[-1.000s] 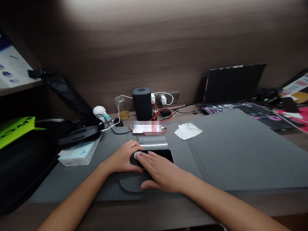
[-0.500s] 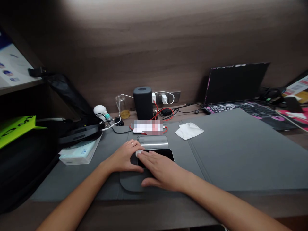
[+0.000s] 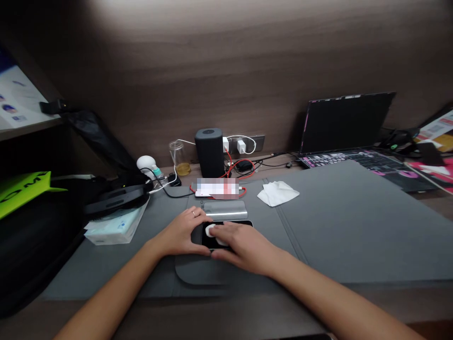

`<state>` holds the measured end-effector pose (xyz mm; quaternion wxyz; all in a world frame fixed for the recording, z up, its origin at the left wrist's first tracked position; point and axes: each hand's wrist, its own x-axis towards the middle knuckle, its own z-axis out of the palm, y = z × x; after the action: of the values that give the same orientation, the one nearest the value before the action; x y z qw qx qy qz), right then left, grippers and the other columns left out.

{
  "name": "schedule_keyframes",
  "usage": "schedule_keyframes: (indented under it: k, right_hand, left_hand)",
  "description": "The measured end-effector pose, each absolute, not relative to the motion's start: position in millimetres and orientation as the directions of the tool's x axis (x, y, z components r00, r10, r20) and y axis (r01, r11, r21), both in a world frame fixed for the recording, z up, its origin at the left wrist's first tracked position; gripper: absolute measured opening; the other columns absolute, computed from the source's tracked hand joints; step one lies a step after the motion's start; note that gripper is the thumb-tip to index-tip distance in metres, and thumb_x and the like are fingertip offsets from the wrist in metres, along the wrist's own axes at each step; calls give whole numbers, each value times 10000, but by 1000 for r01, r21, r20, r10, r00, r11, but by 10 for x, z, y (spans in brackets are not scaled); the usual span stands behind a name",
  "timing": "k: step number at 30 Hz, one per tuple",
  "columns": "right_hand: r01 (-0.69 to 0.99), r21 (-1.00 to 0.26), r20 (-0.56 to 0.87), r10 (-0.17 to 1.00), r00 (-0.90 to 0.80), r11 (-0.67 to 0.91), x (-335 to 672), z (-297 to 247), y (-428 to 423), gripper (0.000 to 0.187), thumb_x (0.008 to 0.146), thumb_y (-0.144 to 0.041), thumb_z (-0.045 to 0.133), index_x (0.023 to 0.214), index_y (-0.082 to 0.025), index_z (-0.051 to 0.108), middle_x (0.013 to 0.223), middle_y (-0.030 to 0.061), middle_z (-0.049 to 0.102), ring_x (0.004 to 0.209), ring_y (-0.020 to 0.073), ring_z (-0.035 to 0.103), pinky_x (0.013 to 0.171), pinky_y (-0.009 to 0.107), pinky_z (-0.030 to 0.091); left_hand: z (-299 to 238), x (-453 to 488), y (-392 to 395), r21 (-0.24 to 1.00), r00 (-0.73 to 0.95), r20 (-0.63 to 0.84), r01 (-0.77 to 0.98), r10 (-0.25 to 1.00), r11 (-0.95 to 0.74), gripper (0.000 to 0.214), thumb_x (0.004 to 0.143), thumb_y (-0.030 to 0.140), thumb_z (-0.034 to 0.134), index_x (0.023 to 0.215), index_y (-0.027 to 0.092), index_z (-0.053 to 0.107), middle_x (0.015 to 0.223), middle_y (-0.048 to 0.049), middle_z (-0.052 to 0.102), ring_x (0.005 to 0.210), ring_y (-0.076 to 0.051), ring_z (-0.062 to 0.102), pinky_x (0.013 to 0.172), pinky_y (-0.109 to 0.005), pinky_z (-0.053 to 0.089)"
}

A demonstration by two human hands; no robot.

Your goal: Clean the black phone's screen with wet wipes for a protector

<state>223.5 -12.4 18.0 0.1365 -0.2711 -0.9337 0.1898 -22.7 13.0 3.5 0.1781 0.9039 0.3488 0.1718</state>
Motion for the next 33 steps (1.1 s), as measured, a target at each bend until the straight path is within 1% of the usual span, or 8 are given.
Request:
schedule_keyframes:
  k: [2,4,10,15,18,25,31,33]
  right_hand:
    - [529,-400,189,632,-752,749,2250,149,-91,434,997,-405,543,1353,-158,526,1268,146,662,1166,291,623,961,431,502]
    - [542,-383,218,643,-734,748,2251,141,-103,462,986,-432,555,1347,-143,529,1276,165,653,1173,303,617,971,450,496]
    - [365,-416,158,461,-873,833,2206,235,-231,444,967,-512,570,1235,-158,592,1191,125,678,1093,263,640,914,374,517]
    - [554,-314,198,624,-756,771,2219,174,-169,383,992,-392,548,1261,-120,566,1177,173,687,1120,306,638,991,471,484]
    - [639,-268,195,690,-697,721,2223,144,-157,373,986,-392,554,1217,-100,581,1151,195,692,1107,324,645,981,494,495]
    - [402,-338,215,486,-847,851,2179,175,-284,419,970,-476,579,1229,-147,597,1225,141,679,1156,278,628,1000,411,490]
    - [637,-299,133,692,-709,710,2351,213,-107,276,1024,-307,485,1224,-153,597,1127,135,715,1050,271,672,901,409,525]
    - [650,-304,123,705,-698,696,2376,218,-99,269,1028,-299,468,1217,-156,596,1147,141,706,1027,265,680,859,394,539]
  left_hand:
    - [39,-224,127,441,698,181,572,693,-691,685,713,597,813,1251,237,588,1107,-79,603,1024,-279,550,904,-415,479]
    - [41,-221,127,437,699,183,572,691,-694,681,713,601,811,1242,233,593,1105,-80,607,1024,-279,549,908,-415,476]
    - [47,-227,123,429,697,195,572,690,-699,685,711,560,830,1258,226,587,1124,-81,600,1051,-279,551,922,-407,477]
    - [47,-237,126,432,699,190,571,689,-698,695,718,596,810,1266,234,584,1119,-77,595,1043,-278,547,922,-411,475]
    - [42,-235,127,432,699,178,577,693,-693,697,718,613,802,1263,238,585,1119,-75,593,1039,-278,543,918,-414,473]
    - [42,-229,123,420,702,174,582,691,-697,669,736,560,812,1259,218,572,1138,-80,588,1057,-275,536,933,-404,464]
    - [36,-225,122,435,696,165,584,698,-685,712,712,612,808,1269,230,580,1138,-86,586,1049,-280,547,930,-412,468]
    - [33,-222,126,438,696,169,582,698,-686,715,707,618,809,1263,228,585,1129,-85,589,1041,-278,550,926,-411,471]
